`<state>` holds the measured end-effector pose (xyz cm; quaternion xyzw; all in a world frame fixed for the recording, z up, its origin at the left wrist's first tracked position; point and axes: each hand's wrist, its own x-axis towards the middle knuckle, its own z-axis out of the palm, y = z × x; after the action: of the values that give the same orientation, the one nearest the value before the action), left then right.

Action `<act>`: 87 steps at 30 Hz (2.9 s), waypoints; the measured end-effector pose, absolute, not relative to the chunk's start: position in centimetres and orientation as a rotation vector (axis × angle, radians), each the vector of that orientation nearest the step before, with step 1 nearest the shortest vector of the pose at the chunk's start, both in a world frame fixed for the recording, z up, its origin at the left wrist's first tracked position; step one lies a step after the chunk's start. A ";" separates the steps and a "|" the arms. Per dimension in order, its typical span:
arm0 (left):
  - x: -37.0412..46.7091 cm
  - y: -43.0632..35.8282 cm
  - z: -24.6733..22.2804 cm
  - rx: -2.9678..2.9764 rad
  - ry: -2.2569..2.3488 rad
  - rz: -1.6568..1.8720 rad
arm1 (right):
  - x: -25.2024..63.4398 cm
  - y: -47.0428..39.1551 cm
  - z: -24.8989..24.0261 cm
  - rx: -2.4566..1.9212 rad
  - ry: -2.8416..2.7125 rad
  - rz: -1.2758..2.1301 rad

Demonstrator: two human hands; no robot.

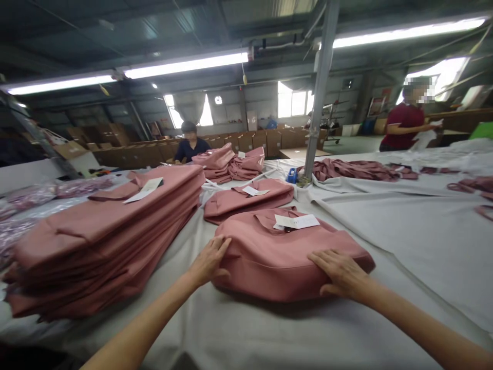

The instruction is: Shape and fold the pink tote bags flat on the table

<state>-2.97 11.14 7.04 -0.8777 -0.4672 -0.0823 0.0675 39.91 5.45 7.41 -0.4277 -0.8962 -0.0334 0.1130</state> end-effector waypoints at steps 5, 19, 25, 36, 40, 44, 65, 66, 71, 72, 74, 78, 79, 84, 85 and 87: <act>-4.0 12.1 5.6 -2.726 -1.353 -0.127 | 38.8 6.5 6.8 -1.384 -2.643 -0.107; -7.7 14.2 10.5 -2.694 -1.009 -0.347 | 42.1 8.8 10.4 -1.589 -2.374 -0.312; -9.6 13.5 6.8 -2.698 -1.256 -0.548 | 40.3 9.9 9.4 -1.738 -2.434 -0.121; 4.7 12.6 6.5 -2.707 -1.462 -0.338 | 38.9 12.9 8.8 -1.818 -2.463 0.044; 7.5 15.2 6.7 -2.852 -1.391 -0.223 | 37.8 11.8 10.3 -1.761 -2.430 0.034; 6.4 16.5 7.8 -2.937 -1.245 -0.178 | 35.2 7.7 11.3 -1.350 -2.396 0.562; 0.4 14.2 6.4 -2.800 -1.527 0.110 | 29.9 11.4 0.0 -0.758 -1.627 2.062; 0.1 14.0 6.0 -2.811 -1.537 0.119 | 29.7 11.6 -0.4 -0.801 -1.574 2.015; -1.4 14.4 5.9 -2.839 -1.577 0.116 | 31.0 10.7 0.8 -0.973 -1.605 1.824; -1.7 14.6 6.2 -2.853 -1.571 0.117 | 32.1 10.0 2.1 -1.028 -1.630 1.742; -1.8 15.0 7.3 -2.854 -1.591 0.120 | 35.0 8.4 5.7 -1.151 -1.733 1.435; 0.5 14.8 10.0 -2.834 -1.585 0.065 | 42.0 6.7 12.9 -1.413 -2.030 0.359; 1.6 14.7 10.6 -2.856 -1.520 0.030 | 43.4 6.9 13.9 -1.504 -2.108 0.180; 7.2 14.0 10.6 -2.813 -1.240 0.038 | 46.4 9.8 12.3 -1.825 -2.458 -0.210; 7.9 14.0 10.0 -2.786 -1.248 0.049 | 46.4 10.5 11.2 -1.832 -2.449 -0.282; 8.6 14.1 8.6 -2.752 -1.276 0.044 | 46.3 11.6 8.8 -1.812 -2.397 -0.385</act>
<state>8.57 14.14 8.62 -0.9058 -0.4200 0.0144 0.0539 46.27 11.55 8.75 -0.5972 -0.7900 -0.1269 0.0562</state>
